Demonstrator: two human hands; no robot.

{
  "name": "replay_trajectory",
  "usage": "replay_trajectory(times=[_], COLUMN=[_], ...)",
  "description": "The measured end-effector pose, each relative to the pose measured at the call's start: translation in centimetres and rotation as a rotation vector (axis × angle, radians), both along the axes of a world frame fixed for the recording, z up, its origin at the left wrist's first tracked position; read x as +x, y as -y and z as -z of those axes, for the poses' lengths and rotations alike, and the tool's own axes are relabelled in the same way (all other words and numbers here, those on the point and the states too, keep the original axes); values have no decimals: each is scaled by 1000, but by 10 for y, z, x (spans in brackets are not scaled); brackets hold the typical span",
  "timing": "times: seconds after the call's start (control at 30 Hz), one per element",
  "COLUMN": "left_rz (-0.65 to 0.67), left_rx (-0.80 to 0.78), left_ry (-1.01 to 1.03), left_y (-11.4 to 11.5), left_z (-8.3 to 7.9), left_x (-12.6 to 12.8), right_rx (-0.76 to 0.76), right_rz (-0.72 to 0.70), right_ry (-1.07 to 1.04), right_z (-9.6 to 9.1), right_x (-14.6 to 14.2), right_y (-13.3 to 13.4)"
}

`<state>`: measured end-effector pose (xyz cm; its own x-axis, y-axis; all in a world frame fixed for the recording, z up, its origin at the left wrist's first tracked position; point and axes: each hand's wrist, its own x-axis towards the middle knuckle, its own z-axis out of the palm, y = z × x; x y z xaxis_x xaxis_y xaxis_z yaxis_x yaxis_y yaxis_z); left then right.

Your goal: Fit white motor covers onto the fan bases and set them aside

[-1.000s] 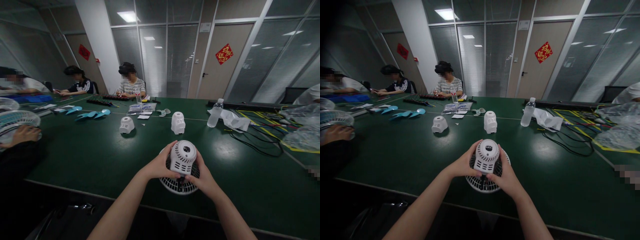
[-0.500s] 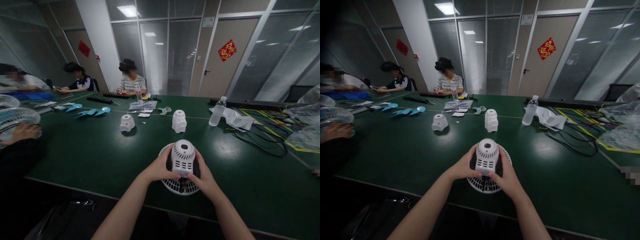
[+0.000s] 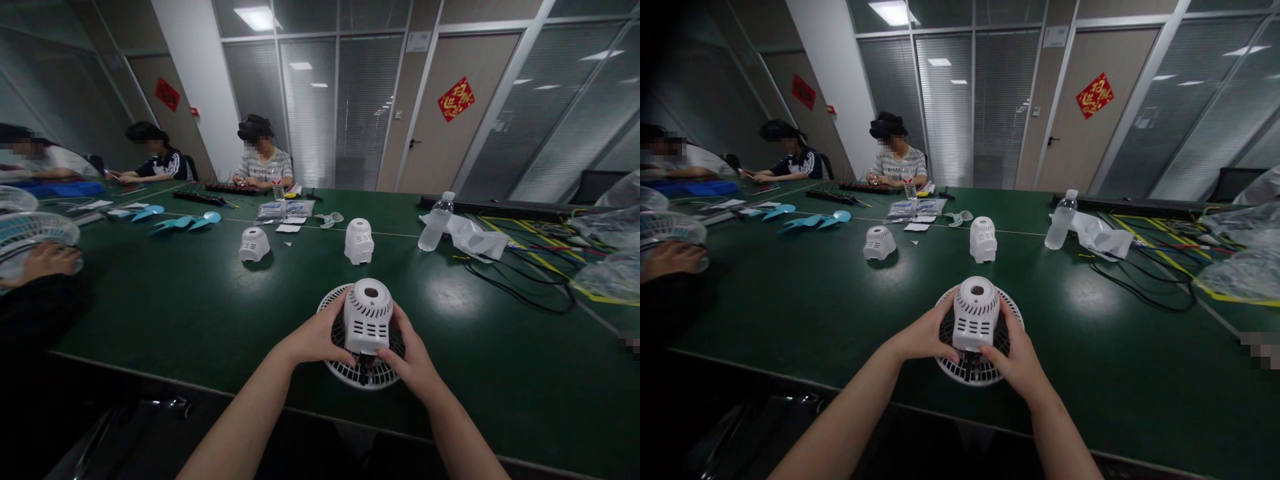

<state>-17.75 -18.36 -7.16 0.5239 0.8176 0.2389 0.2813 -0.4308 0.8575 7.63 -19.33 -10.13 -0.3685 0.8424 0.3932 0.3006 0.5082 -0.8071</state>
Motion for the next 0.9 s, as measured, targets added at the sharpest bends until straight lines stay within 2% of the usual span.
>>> replay_trajectory(times=[0.53, 0.9], left_rz=[5, 22], left_rx=[-77, -16], left_ry=[95, 144], left_y=[-1, -2], left_z=[4, -2], left_x=[-1, 0], right_rx=[54, 82], right_rz=[40, 48], right_ry=[32, 81], right_z=[3, 6], right_x=[-4, -4], right_y=[0, 1])
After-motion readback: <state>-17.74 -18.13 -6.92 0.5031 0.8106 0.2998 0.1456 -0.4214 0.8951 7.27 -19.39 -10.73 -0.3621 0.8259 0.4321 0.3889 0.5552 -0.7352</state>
